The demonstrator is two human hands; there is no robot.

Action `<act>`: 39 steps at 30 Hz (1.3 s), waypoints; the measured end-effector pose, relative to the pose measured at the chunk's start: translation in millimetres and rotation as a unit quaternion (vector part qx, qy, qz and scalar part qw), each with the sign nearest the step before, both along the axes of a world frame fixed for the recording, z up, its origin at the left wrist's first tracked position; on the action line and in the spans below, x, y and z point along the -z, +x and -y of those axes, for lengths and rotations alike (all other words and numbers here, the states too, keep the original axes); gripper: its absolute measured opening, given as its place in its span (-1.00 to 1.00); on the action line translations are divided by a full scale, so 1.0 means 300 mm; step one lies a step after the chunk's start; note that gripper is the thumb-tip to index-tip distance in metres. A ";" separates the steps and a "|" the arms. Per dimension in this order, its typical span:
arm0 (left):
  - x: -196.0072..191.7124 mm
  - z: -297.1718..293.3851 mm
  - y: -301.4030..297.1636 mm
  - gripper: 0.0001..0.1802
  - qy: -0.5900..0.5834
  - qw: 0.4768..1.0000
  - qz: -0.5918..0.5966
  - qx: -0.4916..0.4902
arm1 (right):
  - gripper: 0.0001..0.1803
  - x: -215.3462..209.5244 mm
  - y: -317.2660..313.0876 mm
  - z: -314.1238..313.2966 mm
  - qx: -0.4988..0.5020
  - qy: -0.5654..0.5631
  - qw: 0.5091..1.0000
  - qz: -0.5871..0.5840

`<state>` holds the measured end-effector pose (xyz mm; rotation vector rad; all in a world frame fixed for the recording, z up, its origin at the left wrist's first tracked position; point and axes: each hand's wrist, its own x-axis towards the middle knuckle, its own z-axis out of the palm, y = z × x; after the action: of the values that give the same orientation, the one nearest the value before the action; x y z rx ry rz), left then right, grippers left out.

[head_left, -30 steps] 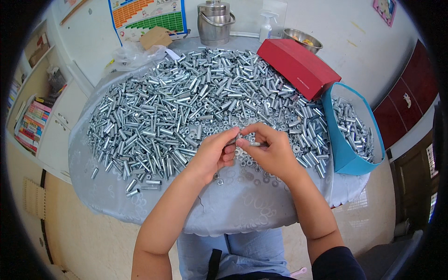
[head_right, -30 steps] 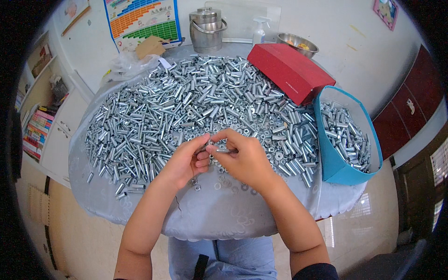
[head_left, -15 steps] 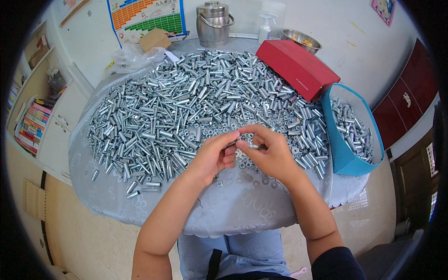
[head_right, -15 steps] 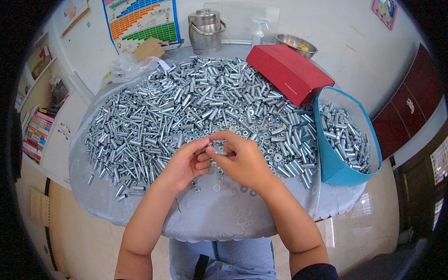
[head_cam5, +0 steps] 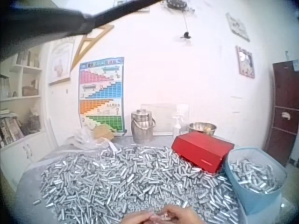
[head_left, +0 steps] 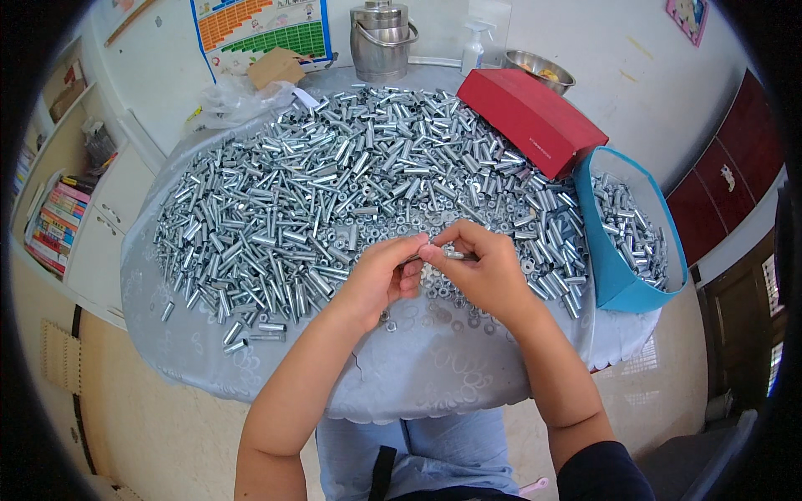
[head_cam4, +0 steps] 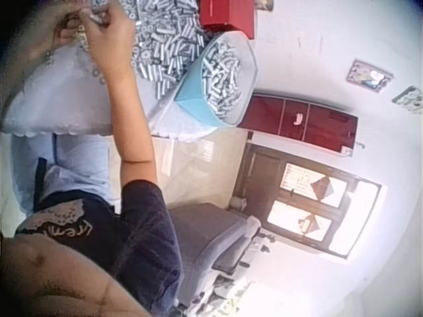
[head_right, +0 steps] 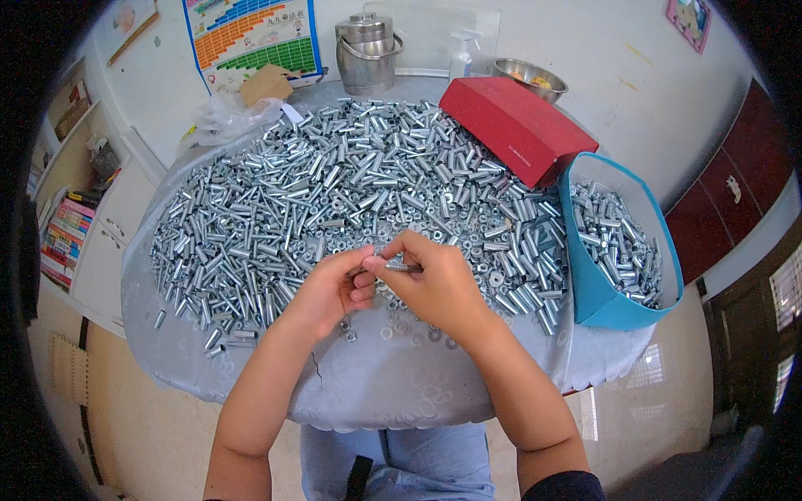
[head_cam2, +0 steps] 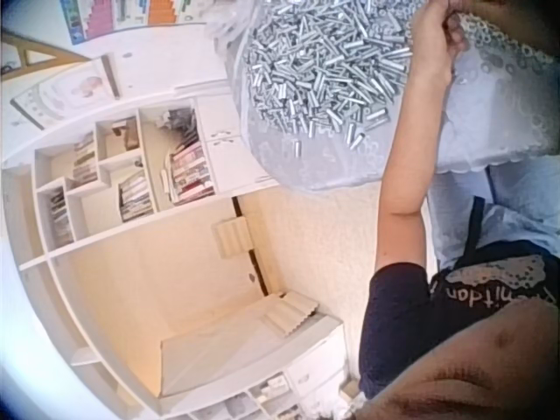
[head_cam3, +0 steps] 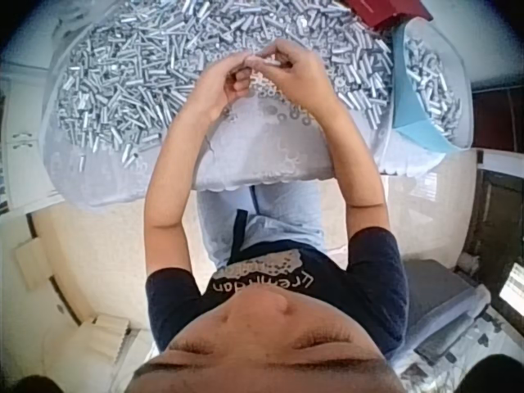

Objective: The person sits at a table covered with a large pile of metal bolts and washers. They repeatedly pick up a bolt and a washer, slide the washer onto the bolt, and place the assembled unit into a blue container on the right. The person continues this repetitive assembly process throughout the video.

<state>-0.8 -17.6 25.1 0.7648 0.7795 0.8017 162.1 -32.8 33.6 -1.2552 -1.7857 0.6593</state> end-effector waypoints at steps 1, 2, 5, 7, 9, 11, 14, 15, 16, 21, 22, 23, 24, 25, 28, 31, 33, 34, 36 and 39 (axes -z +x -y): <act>0.001 0.001 -0.001 -0.74 -0.001 1.000 0.001 -0.002 | -0.78 -0.004 -0.004 0.002 -0.004 0.010 1.000 -0.010; 0.005 -0.001 -0.002 -0.74 -0.010 1.000 0.008 -0.008 | -0.78 -0.013 -0.011 0.008 -0.008 0.021 1.000 -0.019; 0.012 -0.007 -0.005 -0.74 -0.030 0.999 0.022 -0.020 | -0.78 -0.010 -0.012 0.008 -0.011 0.029 0.999 -0.022; 0.006 -0.008 -0.005 -0.74 -0.033 0.999 0.021 -0.022 | -0.79 -0.013 -0.010 0.007 -0.010 0.024 0.999 -0.018; 0.009 -0.009 -0.005 -0.75 -0.028 0.999 0.013 -0.019 | -0.79 -0.022 -0.011 0.008 -0.009 0.015 1.000 -0.016; 0.010 -0.008 -0.004 -0.75 -0.020 1.000 0.007 -0.015 | -0.83 -0.019 -0.012 0.008 -0.003 0.010 1.000 -0.020; 0.011 -0.006 -0.002 -0.74 -0.006 1.000 0.002 -0.008 | -0.84 -0.014 -0.010 0.008 0.000 -0.001 1.000 -0.012; 0.012 -0.004 -0.002 -0.74 -0.003 1.000 0.001 -0.007 | -0.83 -0.011 -0.010 0.008 0.000 -0.006 1.000 -0.008; 0.013 -0.003 -0.003 -0.74 0.001 1.000 0.001 -0.006 | -0.81 -0.010 -0.012 0.008 0.001 0.004 1.000 -0.011; 0.016 -0.007 -0.003 -0.72 -0.018 1.000 0.008 -0.002 | -0.74 -0.024 -0.015 0.015 -0.013 0.023 0.999 -0.023; 0.021 -0.007 -0.004 -0.71 -0.020 1.000 0.010 -0.003 | -0.74 -0.016 -0.014 0.014 -0.015 0.022 0.999 -0.022; 0.018 -0.008 -0.004 -0.71 -0.025 1.000 0.016 -0.006 | -0.74 -0.007 -0.012 0.008 -0.017 0.022 0.999 -0.022; 0.014 -0.008 -0.003 -0.70 -0.030 0.999 0.021 -0.009 | -0.74 -0.001 -0.010 0.004 -0.018 0.022 0.999 -0.021; 0.011 -0.009 -0.003 -0.70 -0.034 0.999 0.027 -0.011 | -0.74 0.002 -0.010 0.004 -0.017 0.020 0.999 -0.024; 0.009 -0.006 -0.004 -0.70 -0.046 0.998 0.031 -0.016 | -0.76 0.002 -0.015 0.004 -0.013 0.018 1.000 -0.023; 0.011 -0.006 -0.005 -0.73 -0.032 0.999 0.016 -0.009 | -0.77 -0.003 -0.011 0.005 -0.003 0.014 1.000 -0.006; 0.007 -0.002 -0.004 -0.75 -0.024 0.999 0.021 0.001 | -0.76 -0.005 -0.004 0.004 0.002 0.002 1.000 -0.001; 0.006 0.000 -0.003 -0.75 -0.020 1.000 0.024 0.006 | -0.76 -0.008 -0.004 0.005 0.001 -0.004 1.000 -0.004; 0.001 0.002 -0.002 -0.76 -0.028 0.999 0.032 0.009 | -0.74 -0.016 -0.005 0.009 0.000 -0.016 1.000 -0.009; -0.002 0.001 -0.002 -0.77 -0.050 0.998 0.046 -0.002 | -0.74 -0.027 -0.012 0.018 -0.021 -0.004 0.999 -0.038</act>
<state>-1.4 -17.8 25.8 0.6334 0.7337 0.7898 158.4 -38.3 41.9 -1.1843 -1.7523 0.7298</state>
